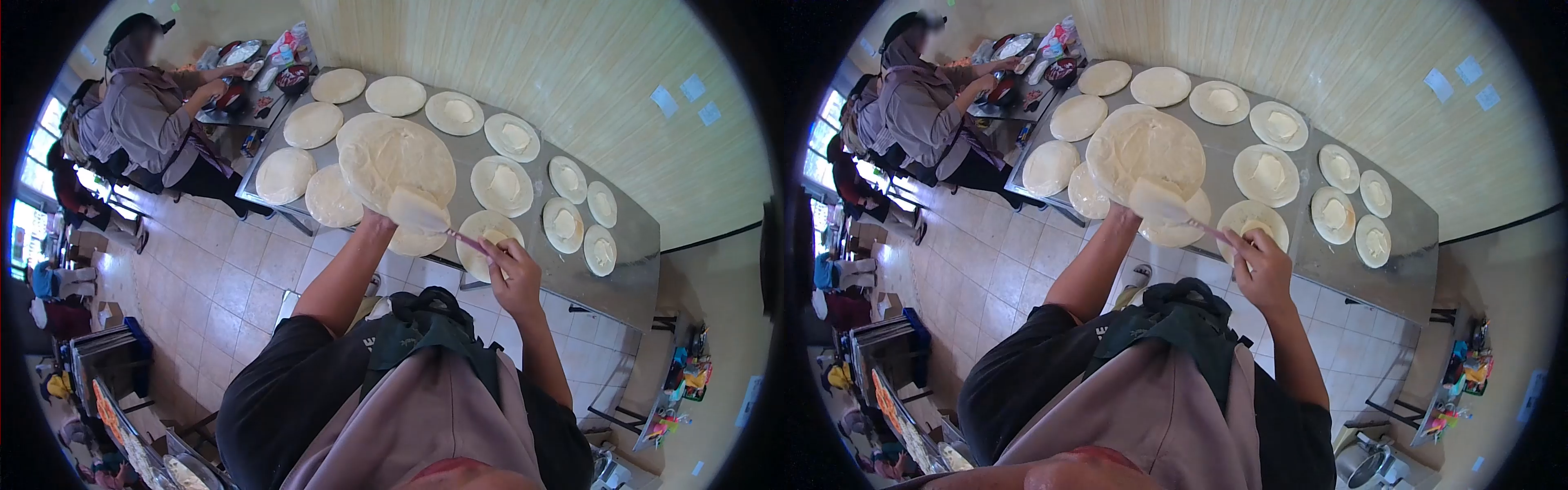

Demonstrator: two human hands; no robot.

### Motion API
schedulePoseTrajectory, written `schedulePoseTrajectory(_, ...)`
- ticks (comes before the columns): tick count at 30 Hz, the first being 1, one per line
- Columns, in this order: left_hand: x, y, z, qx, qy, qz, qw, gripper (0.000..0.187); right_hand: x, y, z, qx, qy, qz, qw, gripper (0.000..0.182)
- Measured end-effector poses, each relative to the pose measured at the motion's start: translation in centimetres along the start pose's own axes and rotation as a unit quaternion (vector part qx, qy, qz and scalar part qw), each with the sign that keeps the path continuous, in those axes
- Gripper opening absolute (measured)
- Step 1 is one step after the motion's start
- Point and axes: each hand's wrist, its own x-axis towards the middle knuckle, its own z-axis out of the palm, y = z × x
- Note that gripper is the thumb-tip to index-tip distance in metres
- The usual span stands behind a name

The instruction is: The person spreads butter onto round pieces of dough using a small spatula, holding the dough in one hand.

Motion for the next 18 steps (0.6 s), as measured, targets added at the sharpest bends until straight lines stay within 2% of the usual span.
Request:
schedulePoseTrajectory(1,0.1,-0.1,0.4,-0.071,-0.044,-0.030,0.996,0.069,-0.1,0.8,0.3,-0.030,0.006,0.002,1.000,0.042)
schedulePoseTrajectory(2,0.1,-0.3,0.8,-0.072,-0.045,-0.032,0.996,0.069,-0.1,1.7,0.5,-0.032,0.008,0.003,0.999,0.042)
schedulePoseTrajectory(4,-0.2,-0.5,2.1,-0.094,0.000,-0.036,0.995,0.067,0.1,3.2,0.3,-0.055,0.043,0.024,0.997,0.041)
schedulePoseTrajectory(6,-0.3,-0.1,1.6,-0.092,-0.001,-0.027,0.995,0.067,0.1,4.0,-0.3,-0.083,0.043,0.040,0.995,0.042)
schedulePoseTrajectory(8,-0.6,0.2,1.1,-0.091,0.000,-0.019,0.996,0.066,-0.1,4.2,-0.4,-0.126,0.082,0.094,0.984,0.042)
schedulePoseTrajectory(12,-0.9,-0.1,1.3,-0.095,-0.002,-0.058,0.994,0.065,1.1,1.5,0.1,-0.021,0.092,0.085,0.992,0.041)
schedulePoseTrajectory(15,-1.4,-1.1,0.5,-0.091,-0.006,-0.089,0.992,0.066,3.6,-0.7,0.1,0.037,0.049,-0.068,0.996,0.035)
schedulePoseTrajectory(16,-1.7,-1.4,0.2,-0.083,-0.001,-0.093,0.992,0.065,4.3,-0.9,0.3,0.039,0.050,-0.069,0.996,0.035)
schedulePoseTrajectory(18,-2.0,-2.0,-0.4,-0.058,0.023,-0.101,0.993,0.065,5.7,-1.1,0.5,-0.047,0.012,-0.142,0.989,0.036)
